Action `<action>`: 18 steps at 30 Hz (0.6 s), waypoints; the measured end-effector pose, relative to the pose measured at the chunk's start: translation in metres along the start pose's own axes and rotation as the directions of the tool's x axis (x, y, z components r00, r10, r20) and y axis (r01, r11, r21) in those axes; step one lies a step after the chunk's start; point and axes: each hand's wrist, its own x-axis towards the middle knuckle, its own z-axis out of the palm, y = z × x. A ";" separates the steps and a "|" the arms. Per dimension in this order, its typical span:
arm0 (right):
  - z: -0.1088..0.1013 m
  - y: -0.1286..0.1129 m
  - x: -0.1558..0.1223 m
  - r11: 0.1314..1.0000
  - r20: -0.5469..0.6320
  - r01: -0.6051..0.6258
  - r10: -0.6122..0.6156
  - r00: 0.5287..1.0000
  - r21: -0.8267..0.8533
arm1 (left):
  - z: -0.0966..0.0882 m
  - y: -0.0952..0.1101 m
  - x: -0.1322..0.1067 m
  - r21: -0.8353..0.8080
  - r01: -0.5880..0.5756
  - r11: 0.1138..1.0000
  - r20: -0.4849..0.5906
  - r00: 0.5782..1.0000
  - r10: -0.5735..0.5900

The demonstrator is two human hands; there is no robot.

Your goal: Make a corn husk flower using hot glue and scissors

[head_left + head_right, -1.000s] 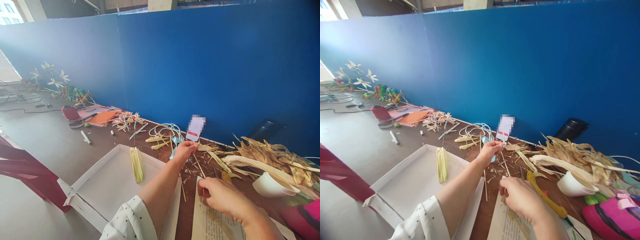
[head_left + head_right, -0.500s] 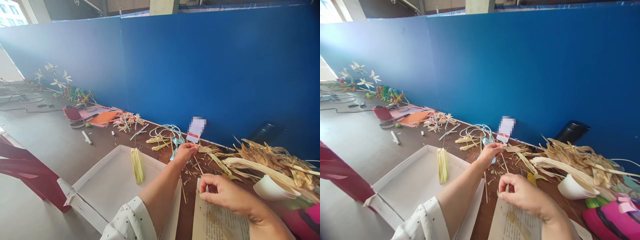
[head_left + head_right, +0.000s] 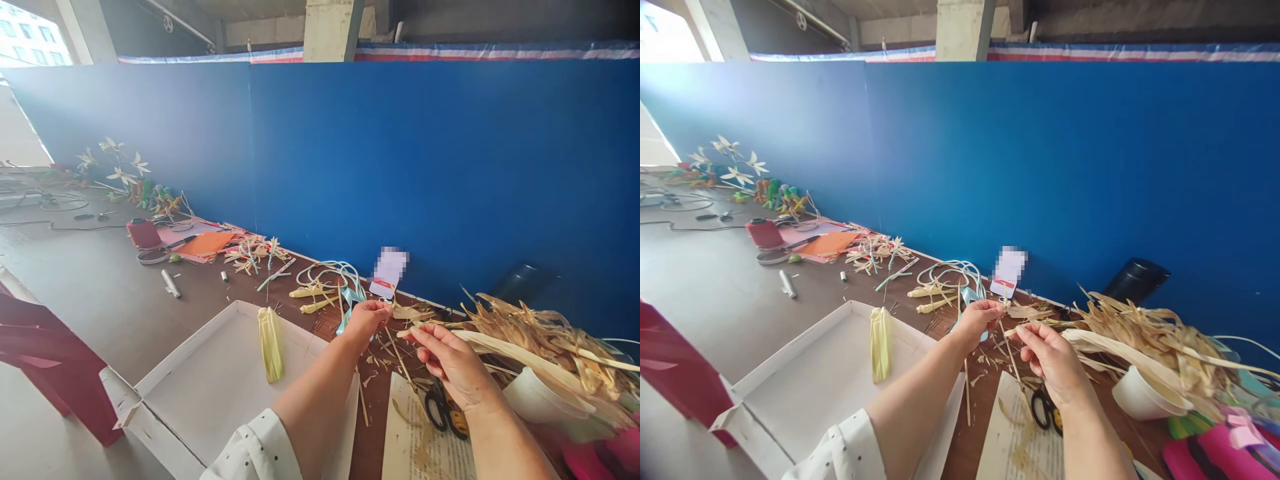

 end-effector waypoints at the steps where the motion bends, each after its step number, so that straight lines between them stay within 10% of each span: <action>1: 0.001 -0.001 0.002 0.999 -0.016 -0.001 0.002 1.000 0.038 | 0.000 0.000 0.000 -0.022 0.009 1.000 -0.005 1.000 -0.009; 18: 0.016 0.015 0.024 0.942 -0.201 0.159 -0.102 0.974 0.296 | -0.002 0.000 -0.001 -0.287 0.111 0.951 0.178 0.982 -0.060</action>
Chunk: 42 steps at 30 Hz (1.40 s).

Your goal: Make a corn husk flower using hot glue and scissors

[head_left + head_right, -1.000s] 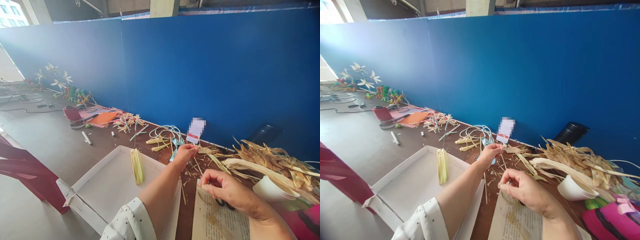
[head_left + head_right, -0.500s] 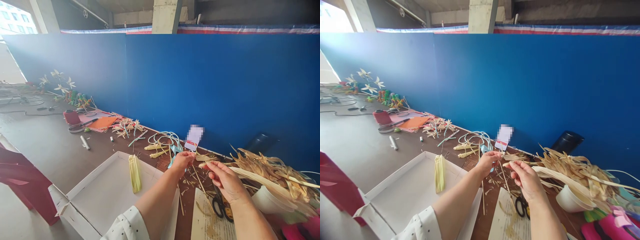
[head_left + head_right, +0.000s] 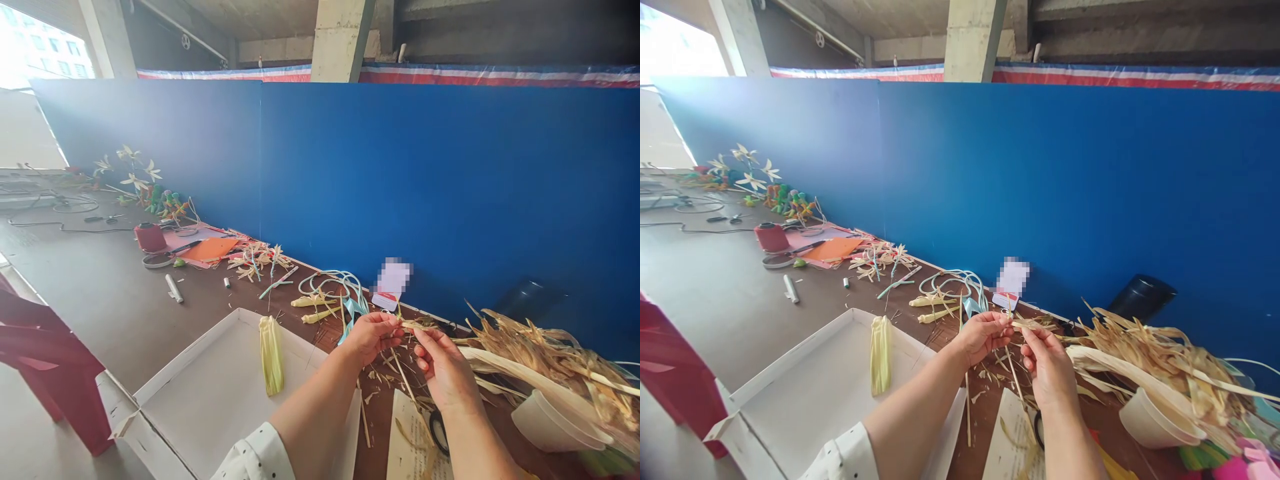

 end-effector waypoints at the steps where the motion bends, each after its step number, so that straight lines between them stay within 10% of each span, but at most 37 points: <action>1: 0.001 0.001 -0.001 1.000 0.001 0.010 -0.010 1.000 -0.006 | -0.001 -0.001 0.001 -0.002 -0.012 1.000 0.002 1.000 0.012; 21: -0.014 -0.007 -0.006 0.968 0.028 0.000 0.007 1.000 -0.252 | -0.004 -0.002 0.006 0.089 -0.067 0.994 -0.006 0.998 0.068; 28: -0.014 -0.016 -0.007 0.514 0.220 0.247 -0.113 0.969 -0.822 | -0.001 -0.002 0.006 0.141 -0.042 0.989 -0.020 0.999 0.046; 34: -0.014 -0.014 -0.007 0.376 0.318 0.342 -0.126 0.940 -0.861 | -0.002 -0.001 0.005 0.169 -0.034 0.985 -0.004 0.999 0.035; 42: -0.019 -0.012 -0.001 0.564 0.112 0.225 -0.229 0.967 -0.794 | -0.007 -0.003 0.005 0.202 -0.082 0.976 -0.007 0.996 0.085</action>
